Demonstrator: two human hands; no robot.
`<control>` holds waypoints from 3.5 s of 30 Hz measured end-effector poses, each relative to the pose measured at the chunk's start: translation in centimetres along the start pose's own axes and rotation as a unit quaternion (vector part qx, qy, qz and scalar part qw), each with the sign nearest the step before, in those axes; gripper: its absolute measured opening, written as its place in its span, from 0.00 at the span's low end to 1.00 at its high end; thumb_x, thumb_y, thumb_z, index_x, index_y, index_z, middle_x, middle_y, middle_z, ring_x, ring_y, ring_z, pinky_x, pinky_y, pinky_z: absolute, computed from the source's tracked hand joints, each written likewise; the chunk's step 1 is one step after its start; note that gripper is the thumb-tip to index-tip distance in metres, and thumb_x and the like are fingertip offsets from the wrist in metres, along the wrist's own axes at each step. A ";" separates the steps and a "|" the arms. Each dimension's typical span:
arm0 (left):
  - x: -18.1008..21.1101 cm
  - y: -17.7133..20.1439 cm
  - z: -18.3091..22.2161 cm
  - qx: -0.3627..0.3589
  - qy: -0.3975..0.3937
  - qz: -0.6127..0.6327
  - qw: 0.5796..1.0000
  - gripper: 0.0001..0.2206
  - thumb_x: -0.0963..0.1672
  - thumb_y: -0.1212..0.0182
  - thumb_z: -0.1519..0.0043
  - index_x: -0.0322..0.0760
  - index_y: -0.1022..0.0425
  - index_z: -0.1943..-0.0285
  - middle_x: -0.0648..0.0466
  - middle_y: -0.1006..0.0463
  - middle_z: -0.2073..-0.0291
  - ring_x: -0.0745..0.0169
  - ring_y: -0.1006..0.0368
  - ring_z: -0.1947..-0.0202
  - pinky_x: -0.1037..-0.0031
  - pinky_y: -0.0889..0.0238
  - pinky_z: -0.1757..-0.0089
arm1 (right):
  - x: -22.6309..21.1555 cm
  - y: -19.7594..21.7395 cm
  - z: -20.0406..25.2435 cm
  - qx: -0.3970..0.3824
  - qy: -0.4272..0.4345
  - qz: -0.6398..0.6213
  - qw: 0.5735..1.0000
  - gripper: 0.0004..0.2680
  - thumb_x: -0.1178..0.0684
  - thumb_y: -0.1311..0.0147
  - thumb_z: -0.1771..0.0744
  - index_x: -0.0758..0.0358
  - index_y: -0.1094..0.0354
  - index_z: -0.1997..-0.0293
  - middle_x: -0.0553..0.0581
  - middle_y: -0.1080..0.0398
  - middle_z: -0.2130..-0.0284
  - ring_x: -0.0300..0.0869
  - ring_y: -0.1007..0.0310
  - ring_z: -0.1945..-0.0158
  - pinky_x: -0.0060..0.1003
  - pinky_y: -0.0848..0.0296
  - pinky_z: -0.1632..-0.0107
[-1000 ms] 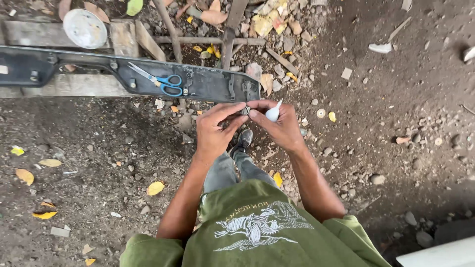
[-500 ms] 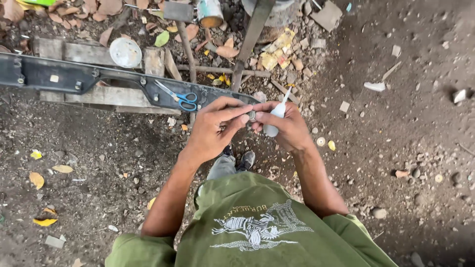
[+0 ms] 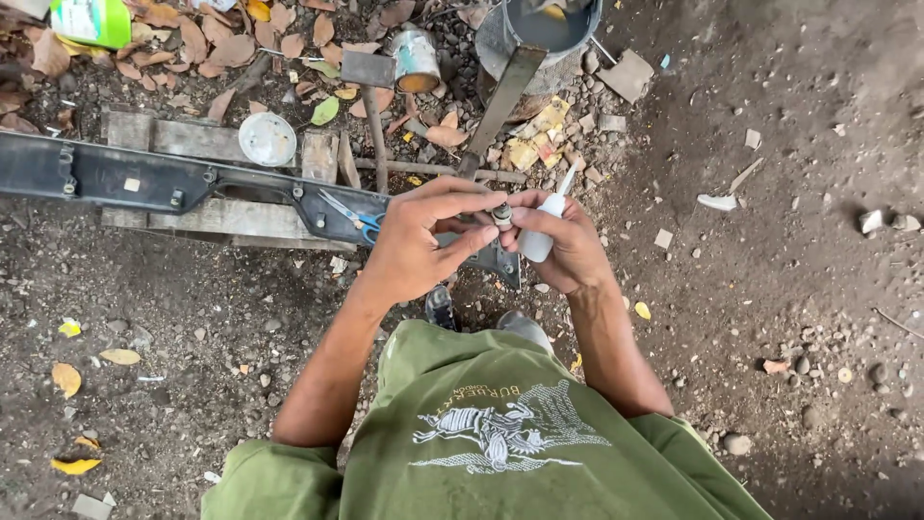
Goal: Applying glue to a small plastic component and attaching it to a vehicle bumper trim piece.
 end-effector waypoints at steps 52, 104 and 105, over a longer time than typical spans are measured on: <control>2.3 -4.0 4.0 0.113 -0.013 0.115 0.987 0.15 0.35 0.33 0.36 0.28 0.25 0.40 0.46 0.23 0.42 0.61 0.23 0.43 0.71 0.25 0.43 | -9.1 -6.4 6.3 -0.161 0.342 0.414 0.828 0.09 0.63 0.32 0.37 0.69 0.24 0.55 0.59 0.22 0.63 0.39 0.21 0.61 0.32 0.22 0.56; 6.5 -4.0 5.4 0.058 -0.058 -0.078 0.994 0.43 0.40 0.22 0.50 0.31 0.43 0.25 0.53 0.15 0.59 0.65 0.19 0.52 0.71 0.31 0.41 | -11.3 -0.1 10.9 -0.181 0.215 0.329 0.902 0.14 0.61 0.36 0.33 0.65 0.29 0.40 0.62 0.24 0.51 0.40 0.21 0.51 0.34 0.20 0.51; 6.8 -4.0 5.6 0.070 -0.071 -0.088 0.991 0.43 0.40 0.22 0.49 0.31 0.43 0.25 0.53 0.15 0.59 0.64 0.18 0.51 0.70 0.32 0.38 | -11.9 -0.3 11.3 -0.159 0.238 0.345 0.894 0.15 0.60 0.35 0.33 0.65 0.28 0.39 0.61 0.24 0.52 0.40 0.20 0.52 0.34 0.19 0.52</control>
Point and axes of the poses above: each hand's wrist, its own z-axis away from the middle knuckle, its own y-axis out of the back of the hand, x = y × z, the point moved 9 cm from there along -z, towards the middle knuckle
